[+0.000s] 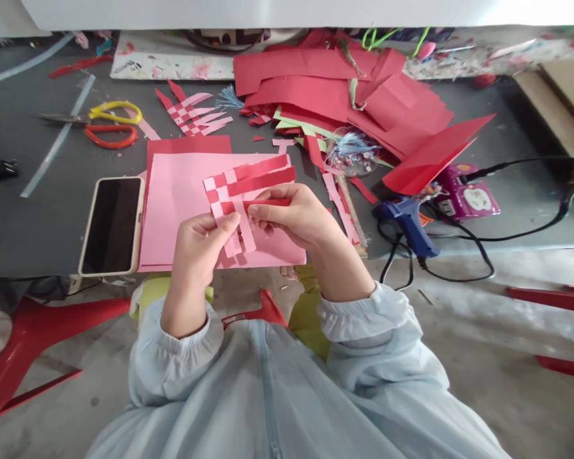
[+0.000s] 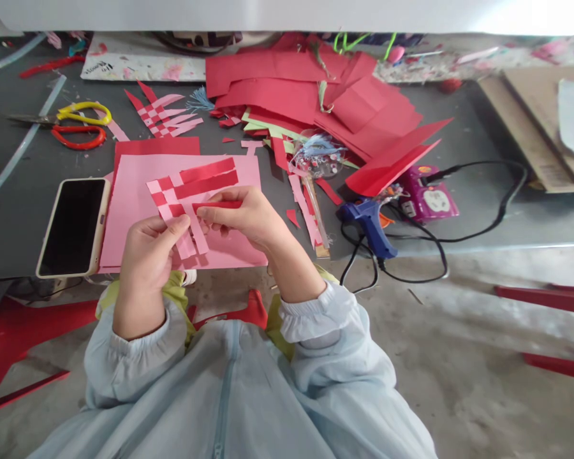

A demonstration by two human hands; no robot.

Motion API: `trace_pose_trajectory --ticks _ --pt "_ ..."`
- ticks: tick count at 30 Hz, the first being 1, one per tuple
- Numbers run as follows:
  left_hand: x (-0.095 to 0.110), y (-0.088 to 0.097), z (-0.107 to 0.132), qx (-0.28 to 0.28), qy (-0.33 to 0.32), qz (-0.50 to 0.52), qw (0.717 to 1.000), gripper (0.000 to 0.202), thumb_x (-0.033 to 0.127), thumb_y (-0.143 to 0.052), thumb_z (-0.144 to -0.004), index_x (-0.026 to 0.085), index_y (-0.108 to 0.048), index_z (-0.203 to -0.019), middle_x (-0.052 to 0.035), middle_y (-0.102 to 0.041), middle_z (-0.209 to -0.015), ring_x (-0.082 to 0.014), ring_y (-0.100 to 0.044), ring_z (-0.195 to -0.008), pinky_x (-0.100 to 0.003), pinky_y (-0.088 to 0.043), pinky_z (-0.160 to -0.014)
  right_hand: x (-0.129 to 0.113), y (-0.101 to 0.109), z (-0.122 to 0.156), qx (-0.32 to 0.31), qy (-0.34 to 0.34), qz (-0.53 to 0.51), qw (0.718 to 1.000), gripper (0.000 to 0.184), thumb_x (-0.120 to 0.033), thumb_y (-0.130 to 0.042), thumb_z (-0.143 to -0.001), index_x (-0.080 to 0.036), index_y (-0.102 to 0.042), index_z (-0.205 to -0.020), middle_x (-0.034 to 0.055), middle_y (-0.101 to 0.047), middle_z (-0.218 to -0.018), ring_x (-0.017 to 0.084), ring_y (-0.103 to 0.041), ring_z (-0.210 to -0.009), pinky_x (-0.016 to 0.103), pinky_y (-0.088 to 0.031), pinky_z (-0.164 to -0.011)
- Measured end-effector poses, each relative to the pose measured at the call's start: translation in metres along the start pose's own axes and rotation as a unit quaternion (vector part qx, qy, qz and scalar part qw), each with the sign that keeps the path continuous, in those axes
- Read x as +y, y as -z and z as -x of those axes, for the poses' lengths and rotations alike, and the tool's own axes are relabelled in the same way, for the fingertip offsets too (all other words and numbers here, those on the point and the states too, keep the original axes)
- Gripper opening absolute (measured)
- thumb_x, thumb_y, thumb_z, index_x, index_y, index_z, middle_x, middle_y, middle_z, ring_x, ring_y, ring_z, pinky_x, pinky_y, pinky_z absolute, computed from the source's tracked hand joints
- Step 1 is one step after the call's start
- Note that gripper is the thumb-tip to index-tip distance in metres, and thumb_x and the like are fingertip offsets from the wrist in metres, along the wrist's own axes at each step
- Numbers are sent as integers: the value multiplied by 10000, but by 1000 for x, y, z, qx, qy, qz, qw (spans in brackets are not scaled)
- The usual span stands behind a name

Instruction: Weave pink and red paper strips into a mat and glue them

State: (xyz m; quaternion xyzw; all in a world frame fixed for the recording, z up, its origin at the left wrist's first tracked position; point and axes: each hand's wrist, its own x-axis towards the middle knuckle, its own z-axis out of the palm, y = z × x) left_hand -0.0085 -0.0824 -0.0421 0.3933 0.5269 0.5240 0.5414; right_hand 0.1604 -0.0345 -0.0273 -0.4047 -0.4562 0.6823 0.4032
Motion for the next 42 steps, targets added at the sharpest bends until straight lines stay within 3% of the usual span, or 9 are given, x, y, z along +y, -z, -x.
trace_pose_trajectory --ticks 8,17,24,29,36,42 --pt "0 1 1 -10 -1 -27 1000 421 520 -850 -712 189 -636 -564 21 -517 -524 -139 -564 -590 -264 -470 -559 4 -1 0 39 50 4 998 258 -384 -883 -675 -167 -752 -634 -11 -647 -579 65 -522 -532 218 -432 -508" --pt "3 0 2 -8 2 -39 999 467 545 -862 -683 192 -596 -533 18 -498 -523 -136 -536 -574 -265 -444 -527 3 -2 -2 55 33 -16 998 215 -336 -884 -674 -165 -761 -634 -4 -653 -555 61 -534 -512 200 -436 -491" --pt "1 1 1 -15 1 -10 1000 441 515 -849 -719 188 -606 -549 11 -526 -570 -129 -538 -609 -255 -451 -557 0 -3 -4 97 24 -79 992 266 -333 -905 -603 -172 -698 -559 -15 -647 -549 44 -515 -460 188 -423 -447" --pt "1 1 1 -19 -10 -22 1000 429 511 -833 -743 184 -619 -566 23 -485 -563 -96 -447 -563 -242 -379 -522 2 -7 -6 123 16 -116 986 287 -359 -918 -527 -184 -699 -588 -30 -635 -556 44 -515 -483 191 -474 -485" --pt "2 1 1 -7 -20 -25 999 435 521 -834 -737 181 -622 -568 21 -506 -576 -90 -443 -566 -237 -357 -520 4 -9 -7 121 19 -149 981 421 -493 -923 -511 -197 -627 -550 -30 -629 -568 46 -515 -491 191 -472 -486" --pt "1 0 1 -20 -21 -13 999 382 504 -823 -756 194 -667 -594 3 -597 -618 -124 -546 -620 -259 -445 -585 2 -11 -3 55 13 -94 994 421 -521 -922 -541 -188 -665 -531 -17 -650 -564 47 -501 -465 205 -420 -459"
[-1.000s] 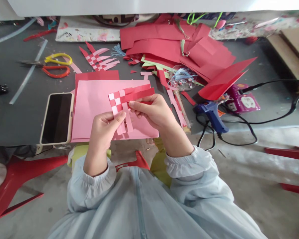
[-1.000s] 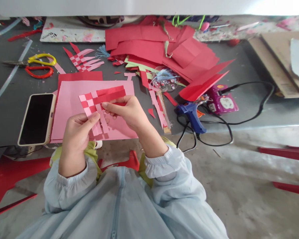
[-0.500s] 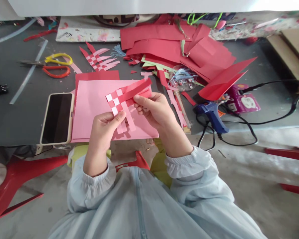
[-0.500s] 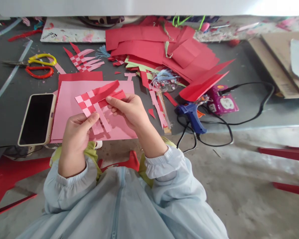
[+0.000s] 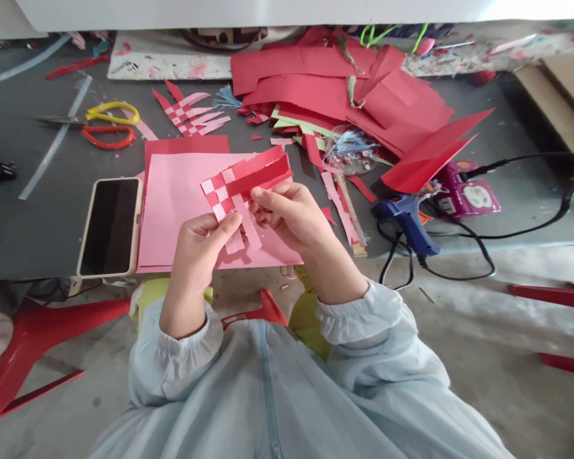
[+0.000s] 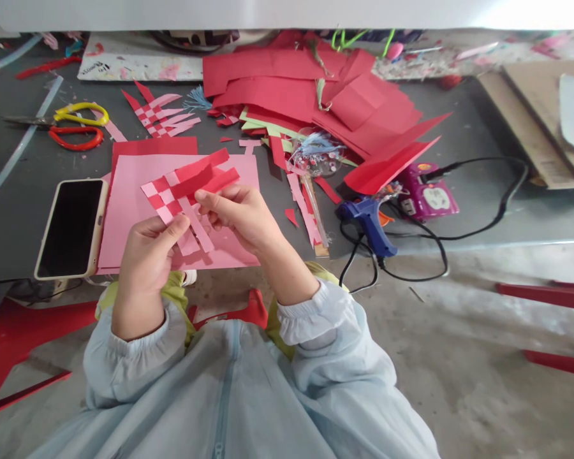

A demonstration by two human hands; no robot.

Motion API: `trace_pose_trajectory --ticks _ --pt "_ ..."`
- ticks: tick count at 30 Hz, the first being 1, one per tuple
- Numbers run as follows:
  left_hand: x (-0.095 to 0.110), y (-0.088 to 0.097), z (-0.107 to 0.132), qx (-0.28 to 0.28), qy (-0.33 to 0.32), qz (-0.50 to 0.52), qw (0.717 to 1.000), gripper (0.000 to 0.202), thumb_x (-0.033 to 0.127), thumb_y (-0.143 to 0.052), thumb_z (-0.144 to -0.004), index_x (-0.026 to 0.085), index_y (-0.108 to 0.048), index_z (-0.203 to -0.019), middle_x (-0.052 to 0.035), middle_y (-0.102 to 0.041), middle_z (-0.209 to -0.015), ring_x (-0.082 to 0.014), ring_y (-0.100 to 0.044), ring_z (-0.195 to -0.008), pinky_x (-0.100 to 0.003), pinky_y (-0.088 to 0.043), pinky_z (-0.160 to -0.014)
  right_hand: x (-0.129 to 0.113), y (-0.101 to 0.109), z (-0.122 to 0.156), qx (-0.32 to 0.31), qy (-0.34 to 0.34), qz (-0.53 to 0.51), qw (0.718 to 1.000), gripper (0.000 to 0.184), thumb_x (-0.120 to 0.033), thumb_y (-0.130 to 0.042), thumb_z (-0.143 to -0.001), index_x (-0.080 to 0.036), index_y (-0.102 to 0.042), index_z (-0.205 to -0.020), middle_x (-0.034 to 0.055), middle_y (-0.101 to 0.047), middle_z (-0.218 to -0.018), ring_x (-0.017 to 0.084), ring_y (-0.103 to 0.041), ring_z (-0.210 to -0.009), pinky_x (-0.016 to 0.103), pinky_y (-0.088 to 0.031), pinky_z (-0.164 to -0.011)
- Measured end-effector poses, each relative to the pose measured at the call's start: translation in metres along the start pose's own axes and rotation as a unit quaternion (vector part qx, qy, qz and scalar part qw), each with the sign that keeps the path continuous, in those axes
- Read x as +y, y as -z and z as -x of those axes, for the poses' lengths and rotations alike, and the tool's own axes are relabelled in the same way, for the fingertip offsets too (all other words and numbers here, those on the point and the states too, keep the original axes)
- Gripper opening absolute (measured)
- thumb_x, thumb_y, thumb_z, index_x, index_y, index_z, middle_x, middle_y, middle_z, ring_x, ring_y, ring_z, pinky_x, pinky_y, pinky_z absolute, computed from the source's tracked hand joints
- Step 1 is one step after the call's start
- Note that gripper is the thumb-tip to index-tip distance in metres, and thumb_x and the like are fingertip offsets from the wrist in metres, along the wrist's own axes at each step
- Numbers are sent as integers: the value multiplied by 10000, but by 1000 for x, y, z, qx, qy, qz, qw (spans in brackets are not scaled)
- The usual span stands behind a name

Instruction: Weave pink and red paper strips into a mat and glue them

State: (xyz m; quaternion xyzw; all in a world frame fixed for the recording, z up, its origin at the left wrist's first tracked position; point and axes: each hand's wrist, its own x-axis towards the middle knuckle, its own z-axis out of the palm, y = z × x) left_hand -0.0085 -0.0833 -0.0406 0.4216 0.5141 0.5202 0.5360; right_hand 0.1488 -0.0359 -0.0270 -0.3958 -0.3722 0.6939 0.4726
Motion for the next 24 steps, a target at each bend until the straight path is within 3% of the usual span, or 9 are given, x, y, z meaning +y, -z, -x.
trace_pose_trajectory --ticks 11,14,20,24 --pt "-1 1 -1 4 -3 -5 1000 397 495 -831 -750 185 -648 -582 16 -582 -595 -113 -547 -598 -253 -448 -592 2 0 1 22 24 22 999 333 -459 -885 -607 -199 -696 -516 -7 -662 -564 51 -493 -471 218 -405 -473" --pt "0 0 -1 4 -4 -3 1000 338 487 -827 -758 195 -705 -640 8 -611 -602 -143 -611 -661 -264 -489 -633 3 0 1 22 24 25 999 329 -464 -883 -609 -204 -702 -519 -6 -663 -564 54 -497 -475 219 -413 -476" --pt "3 -5 -3 15 -16 35 999 329 457 -884 -682 207 -794 -877 -32 -765 -797 -191 -719 -793 -308 -583 -756 4 0 1 11 49 45 998 323 -461 -876 -642 -206 -715 -528 -1 -667 -552 65 -506 -472 223 -414 -468" --pt "3 -8 -3 26 -15 58 998 324 411 -907 -656 201 -792 -874 -45 -791 -849 -200 -742 -797 -325 -607 -767 5 1 1 1 68 68 995 327 -443 -874 -668 -200 -714 -519 -5 -649 -525 69 -498 -466 229 -413 -471"
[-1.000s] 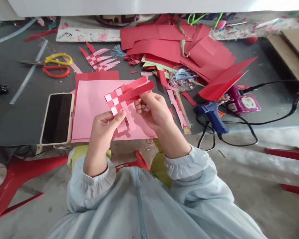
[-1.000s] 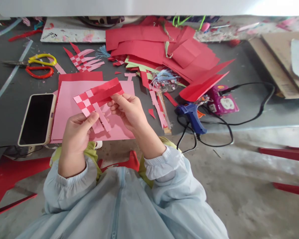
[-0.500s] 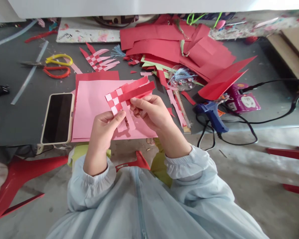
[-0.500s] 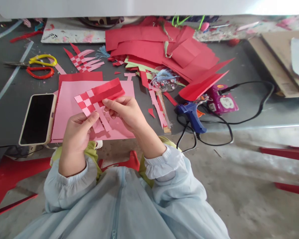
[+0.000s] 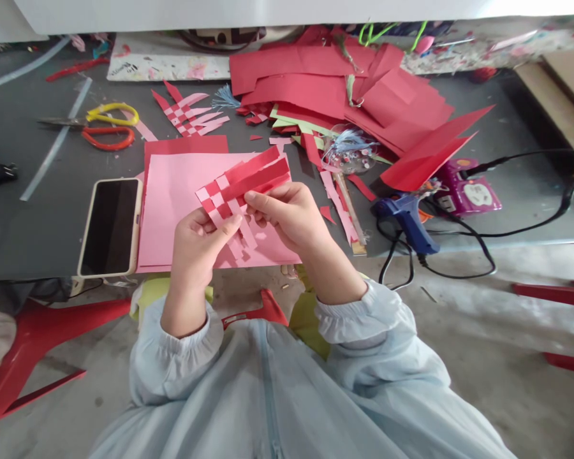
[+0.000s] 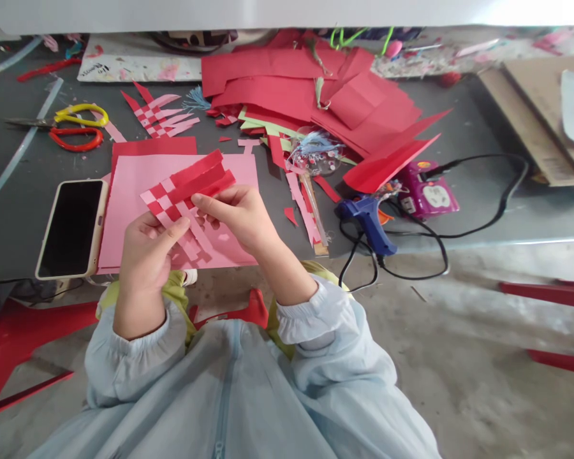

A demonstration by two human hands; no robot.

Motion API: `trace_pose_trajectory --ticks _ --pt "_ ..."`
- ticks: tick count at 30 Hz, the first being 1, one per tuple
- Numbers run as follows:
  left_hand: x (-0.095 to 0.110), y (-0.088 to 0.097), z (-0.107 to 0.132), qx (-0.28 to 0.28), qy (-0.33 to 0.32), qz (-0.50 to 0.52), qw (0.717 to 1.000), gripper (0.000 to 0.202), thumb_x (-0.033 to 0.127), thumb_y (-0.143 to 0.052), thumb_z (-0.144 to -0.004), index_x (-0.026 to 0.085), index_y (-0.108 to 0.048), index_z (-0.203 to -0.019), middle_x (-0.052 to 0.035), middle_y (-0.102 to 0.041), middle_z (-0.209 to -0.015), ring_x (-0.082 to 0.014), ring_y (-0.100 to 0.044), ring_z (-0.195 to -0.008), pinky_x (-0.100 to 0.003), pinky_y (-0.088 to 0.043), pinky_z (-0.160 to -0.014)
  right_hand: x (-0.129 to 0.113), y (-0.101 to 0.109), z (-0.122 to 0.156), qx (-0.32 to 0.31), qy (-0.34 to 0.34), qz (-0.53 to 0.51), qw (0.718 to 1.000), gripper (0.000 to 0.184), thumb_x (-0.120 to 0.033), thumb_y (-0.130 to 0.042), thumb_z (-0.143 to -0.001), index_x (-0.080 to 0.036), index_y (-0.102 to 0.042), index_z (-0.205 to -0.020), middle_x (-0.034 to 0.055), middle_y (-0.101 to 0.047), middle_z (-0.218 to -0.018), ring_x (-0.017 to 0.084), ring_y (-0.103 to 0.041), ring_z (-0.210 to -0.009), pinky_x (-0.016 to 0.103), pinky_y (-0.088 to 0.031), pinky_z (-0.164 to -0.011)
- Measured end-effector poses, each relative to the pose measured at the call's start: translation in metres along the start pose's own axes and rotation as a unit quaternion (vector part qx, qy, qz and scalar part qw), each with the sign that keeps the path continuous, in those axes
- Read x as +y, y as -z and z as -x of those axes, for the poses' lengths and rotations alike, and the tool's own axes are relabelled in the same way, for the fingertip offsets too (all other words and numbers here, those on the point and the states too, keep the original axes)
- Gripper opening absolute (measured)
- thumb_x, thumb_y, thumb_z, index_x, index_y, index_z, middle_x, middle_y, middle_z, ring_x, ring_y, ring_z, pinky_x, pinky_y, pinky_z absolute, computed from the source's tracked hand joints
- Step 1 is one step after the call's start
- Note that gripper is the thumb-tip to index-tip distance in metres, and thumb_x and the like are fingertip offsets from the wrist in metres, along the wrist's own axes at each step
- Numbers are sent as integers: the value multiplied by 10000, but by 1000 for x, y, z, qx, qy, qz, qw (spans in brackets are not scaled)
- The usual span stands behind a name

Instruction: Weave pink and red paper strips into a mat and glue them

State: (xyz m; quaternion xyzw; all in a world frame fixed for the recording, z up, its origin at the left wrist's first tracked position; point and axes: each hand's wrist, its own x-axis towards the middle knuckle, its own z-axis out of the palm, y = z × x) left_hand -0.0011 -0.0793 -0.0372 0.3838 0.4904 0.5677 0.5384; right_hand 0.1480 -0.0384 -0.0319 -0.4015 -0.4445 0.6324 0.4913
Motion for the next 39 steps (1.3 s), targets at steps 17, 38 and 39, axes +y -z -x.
trace_pose_trajectory --ticks 17,38,39 --pt "-1 -1 1 14 18 32 999 282 384 -895 -673 186 -782 -840 -40 -773 -750 -198 -745 -725 -319 -621 -712 3 -1 0 7 44 31 999 366 -492 -843 -699 -198 -710 -527 -2 -657 -538 77 -525 -474 234 -435 -471" --pt "-10 5 -5 128 -162 -102 973 182 294 -795 -758 202 -639 -744 57 -645 -656 -63 -612 -555 -165 -537 -567 -7 -1 9 163 249 233 926 411 -404 -780 -801 -232 -435 -659 -77 -384 -576 56 -332 -495 241 -316 -474" --pt "-10 4 -3 136 -184 -129 965 155 279 -783 -775 201 -649 -765 51 -662 -678 -68 -632 -588 -167 -542 -592 -9 -3 13 155 274 242 918 403 -409 -744 -840 -232 -433 -653 -72 -380 -576 58 -322 -492 244 -309 -469"
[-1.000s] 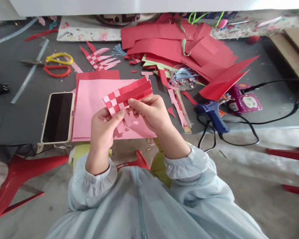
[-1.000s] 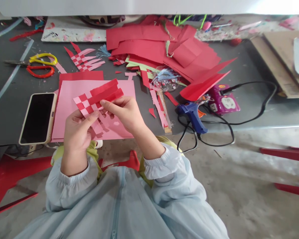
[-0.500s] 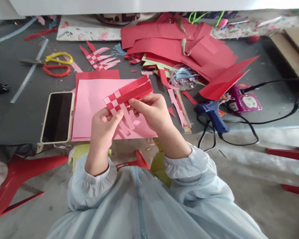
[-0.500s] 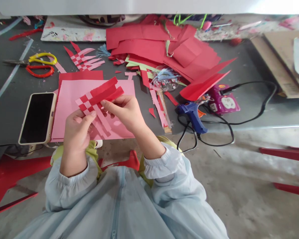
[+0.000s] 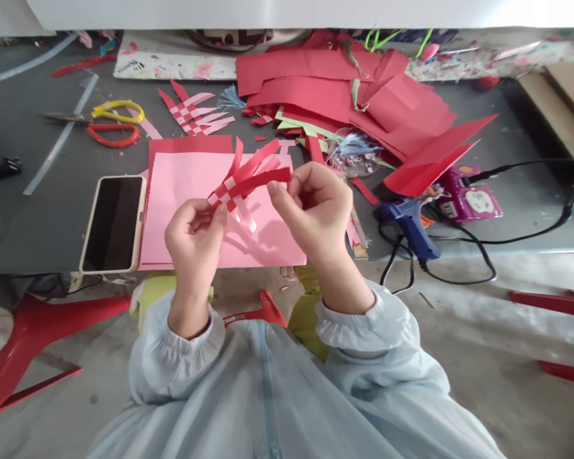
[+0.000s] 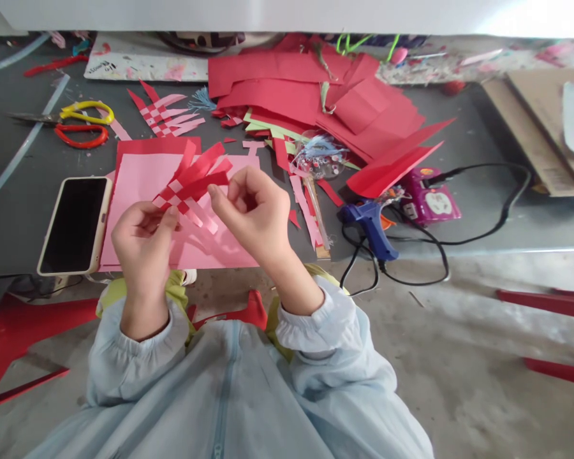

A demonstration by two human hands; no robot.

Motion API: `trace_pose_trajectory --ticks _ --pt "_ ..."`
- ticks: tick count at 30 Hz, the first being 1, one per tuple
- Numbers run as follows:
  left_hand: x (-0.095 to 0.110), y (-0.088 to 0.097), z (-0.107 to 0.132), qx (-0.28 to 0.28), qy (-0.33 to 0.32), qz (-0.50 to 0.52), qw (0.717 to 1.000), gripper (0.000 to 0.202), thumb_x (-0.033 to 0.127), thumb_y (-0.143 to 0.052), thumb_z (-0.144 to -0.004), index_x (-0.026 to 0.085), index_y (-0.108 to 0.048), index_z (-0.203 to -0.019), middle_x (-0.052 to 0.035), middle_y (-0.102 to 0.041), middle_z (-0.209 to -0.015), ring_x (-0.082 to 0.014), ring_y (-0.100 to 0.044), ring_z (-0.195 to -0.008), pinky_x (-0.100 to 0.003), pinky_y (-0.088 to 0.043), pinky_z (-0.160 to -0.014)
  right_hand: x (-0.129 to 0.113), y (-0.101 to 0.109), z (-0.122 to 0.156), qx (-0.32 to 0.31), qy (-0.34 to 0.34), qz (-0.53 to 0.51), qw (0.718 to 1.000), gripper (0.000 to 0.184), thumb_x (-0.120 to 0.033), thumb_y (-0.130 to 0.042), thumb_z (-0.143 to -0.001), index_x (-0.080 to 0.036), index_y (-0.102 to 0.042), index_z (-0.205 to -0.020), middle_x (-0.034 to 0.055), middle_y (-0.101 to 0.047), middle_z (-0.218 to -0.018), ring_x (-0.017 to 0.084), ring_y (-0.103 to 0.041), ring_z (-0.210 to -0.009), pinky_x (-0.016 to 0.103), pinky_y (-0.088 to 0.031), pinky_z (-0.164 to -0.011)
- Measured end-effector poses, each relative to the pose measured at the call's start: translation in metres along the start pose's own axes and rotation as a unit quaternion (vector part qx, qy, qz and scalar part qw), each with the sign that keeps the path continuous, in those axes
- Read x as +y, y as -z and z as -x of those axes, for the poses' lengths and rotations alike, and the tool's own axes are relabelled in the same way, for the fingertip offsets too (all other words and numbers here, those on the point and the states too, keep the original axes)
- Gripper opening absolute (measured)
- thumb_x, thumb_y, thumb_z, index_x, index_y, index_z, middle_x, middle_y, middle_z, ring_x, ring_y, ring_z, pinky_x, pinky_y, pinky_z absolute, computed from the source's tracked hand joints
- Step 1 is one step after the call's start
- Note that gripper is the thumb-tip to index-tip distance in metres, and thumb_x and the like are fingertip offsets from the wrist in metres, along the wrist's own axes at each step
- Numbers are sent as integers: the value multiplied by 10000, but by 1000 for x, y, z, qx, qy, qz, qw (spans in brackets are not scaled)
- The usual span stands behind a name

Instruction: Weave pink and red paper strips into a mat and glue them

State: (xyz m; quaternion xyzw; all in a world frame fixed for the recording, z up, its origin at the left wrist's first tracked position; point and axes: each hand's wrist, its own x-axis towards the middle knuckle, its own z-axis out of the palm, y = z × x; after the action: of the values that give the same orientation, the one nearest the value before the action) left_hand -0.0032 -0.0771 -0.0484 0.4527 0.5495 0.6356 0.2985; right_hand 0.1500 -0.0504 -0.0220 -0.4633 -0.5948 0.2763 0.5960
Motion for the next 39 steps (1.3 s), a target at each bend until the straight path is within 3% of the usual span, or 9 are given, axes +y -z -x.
trace_pose_trajectory --ticks 5,10,12,15,20,27,39 --pt "1 -2 5 24 -116 -90 989 89 241 -758 -812 201 -686 -845 28 -706 -777 -87 -663 -683 -207 -564 -686 -9 -5 10 -31 61 0 998 236 -406 -707 -891 -243 -552 -820 -98 -331 -546 64 -297 -457 251 -284 -448" --pt "-3 -4 7 20 -157 -114 981 41 227 -717 -844 205 -687 -861 19 -698 -785 -98 -654 -698 -236 -562 -696 -15 -9 15 79 141 23 987 226 -382 -674 -928 -290 -487 -1017 -113 -345 -573 75 -349 -431 258 -251 -422" --pt "-4 -5 8 19 -163 -117 980 40 223 -718 -842 211 -689 -867 23 -695 -781 -98 -647 -697 -239 -560 -702 -18 -9 17 67 157 21 985 225 -290 -698 -908 -277 -500 -1014 -119 -366 -565 64 -367 -426 247 -256 -419" --pt "-3 -6 9 11 -152 -102 983 63 211 -734 -826 216 -689 -870 29 -695 -790 -89 -650 -705 -218 -556 -699 -18 -10 17 -7 100 51 994 165 -226 -721 -868 -233 -577 -948 -115 -416 -555 51 -403 -449 229 -299 -442" --pt "5 -9 9 -16 -106 -41 993 81 199 -724 -810 207 -644 -794 38 -658 -743 -71 -643 -664 -161 -530 -621 -5 -15 11 -51 -11 49 997 145 -281 -728 -853 -217 -646 -955 -67 -544 -635 80 -468 -542 251 -422 -547" --pt "12 -11 5 -17 -53 -20 998 242 332 -812 -708 212 -652 -846 24 -669 -758 -88 -642 -632 -180 -547 -585 -7 -11 7 -93 15 35 995 61 -246 -705 -859 -210 -699 -908 -17 -666 -726 95 -509 -597 261 -461 -608" --pt "10 -11 9 -14 -36 5 999 212 390 -800 -791 186 -748 -813 -22 -770 -746 -145 -738 -657 -254 -624 -655 -2 -3 2 -115 64 41 990 42 -188 -701 -848 -183 -733 -875 -9 -673 -721 85 -488 -585 242 -411 -567"
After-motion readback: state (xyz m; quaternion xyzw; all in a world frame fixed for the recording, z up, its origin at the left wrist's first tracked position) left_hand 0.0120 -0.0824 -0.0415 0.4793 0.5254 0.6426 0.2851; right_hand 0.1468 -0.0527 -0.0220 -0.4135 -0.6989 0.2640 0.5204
